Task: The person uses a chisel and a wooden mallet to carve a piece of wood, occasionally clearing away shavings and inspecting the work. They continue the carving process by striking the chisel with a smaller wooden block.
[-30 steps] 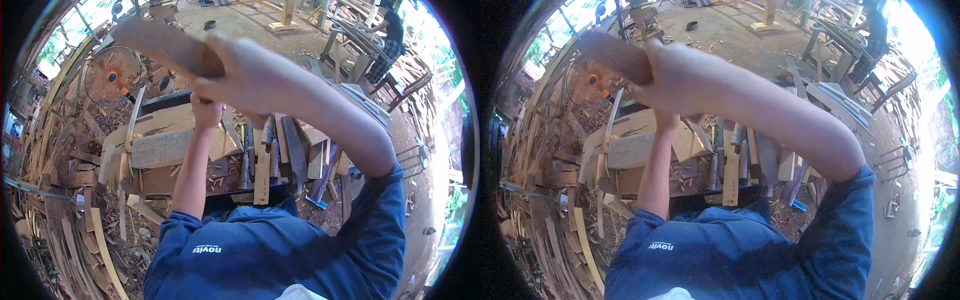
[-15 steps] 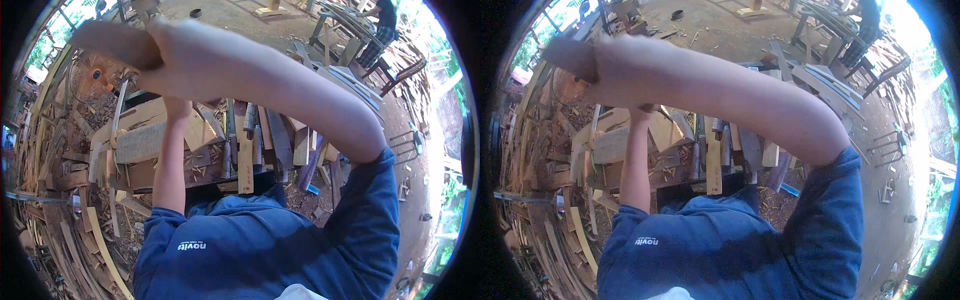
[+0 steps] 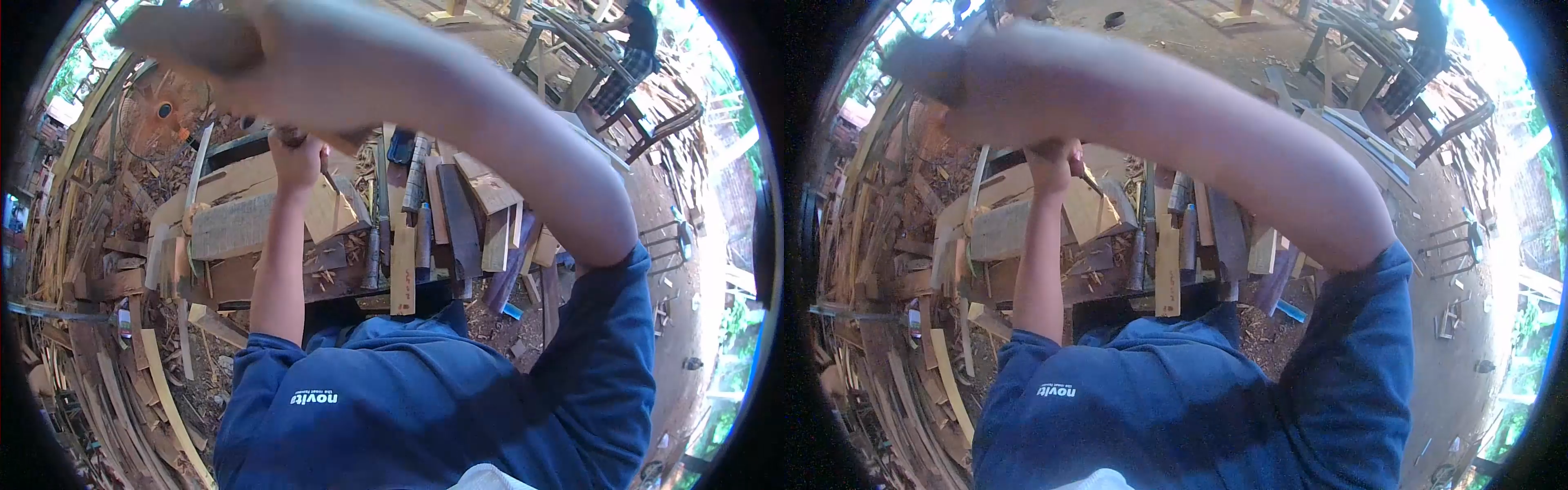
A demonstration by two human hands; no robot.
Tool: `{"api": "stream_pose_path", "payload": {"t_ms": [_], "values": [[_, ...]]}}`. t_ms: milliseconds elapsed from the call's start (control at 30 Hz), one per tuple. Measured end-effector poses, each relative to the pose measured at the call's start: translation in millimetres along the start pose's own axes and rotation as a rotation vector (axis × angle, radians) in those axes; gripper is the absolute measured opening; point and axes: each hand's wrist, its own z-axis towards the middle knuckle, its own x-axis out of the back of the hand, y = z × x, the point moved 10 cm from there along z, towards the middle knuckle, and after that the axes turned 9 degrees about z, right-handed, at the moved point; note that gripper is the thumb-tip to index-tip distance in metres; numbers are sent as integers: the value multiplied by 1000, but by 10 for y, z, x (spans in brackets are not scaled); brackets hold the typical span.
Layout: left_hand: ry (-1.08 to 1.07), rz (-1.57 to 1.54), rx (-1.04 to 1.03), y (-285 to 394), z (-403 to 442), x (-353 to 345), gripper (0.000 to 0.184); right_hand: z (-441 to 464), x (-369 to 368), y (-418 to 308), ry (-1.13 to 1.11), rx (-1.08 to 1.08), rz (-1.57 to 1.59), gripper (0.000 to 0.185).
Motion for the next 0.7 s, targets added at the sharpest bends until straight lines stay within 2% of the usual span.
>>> {"api": "stream_pose_path", "payload": {"t_ms": [33, 67, 133, 167, 233, 267, 333, 367, 467, 533, 567, 633, 700], "values": [[-13, 85, -26, 48, 3, -59, 6, -20, 121, -187, -16, 115, 199, 45], [-29, 169, -52, 89, 3, -99, 9, 31, 55, -148, -18, 115, 203, 45], [-96, 199, -17, 22, 11, -66, 4, 89, 77, -82, 283, 190, -207, 42], [-78, 189, 13, -35, 97, -76, 4, 36, -71, 178, 260, 30, -236, 46], [-45, 167, 74, -101, 128, -55, 5, -143, -600, 976, -3, -384, -296, 49], [-32, 158, 103, -99, 103, 2, 5, -161, -554, 884, 4, -386, -297, 49], [13, 132, 160, -141, 82, 97, 5, -305, -561, 700, -195, -522, -129, 45], [30, 126, 197, -184, 157, 112, 6, -379, -366, 474, -114, -372, -54, 46], [70, 108, 298, -291, 28, 176, 6, -144, -453, 522, -90, -375, -177, 53], [111, 93, 363, -430, 199, 178, 7, -103, -191, 250, 102, -188, -213, 53], [132, 87, 396, -463, 224, 223, 7, -92, -161, 245, 103, -189, -208, 53], [178, 75, 463, -535, 184, 331, 8, -91, 53, 40, 303, 9, -198, 53], [225, 58, 529, -596, 123, 427, 9, -82, 64, 79, 265, -25, -182, 53]]}}
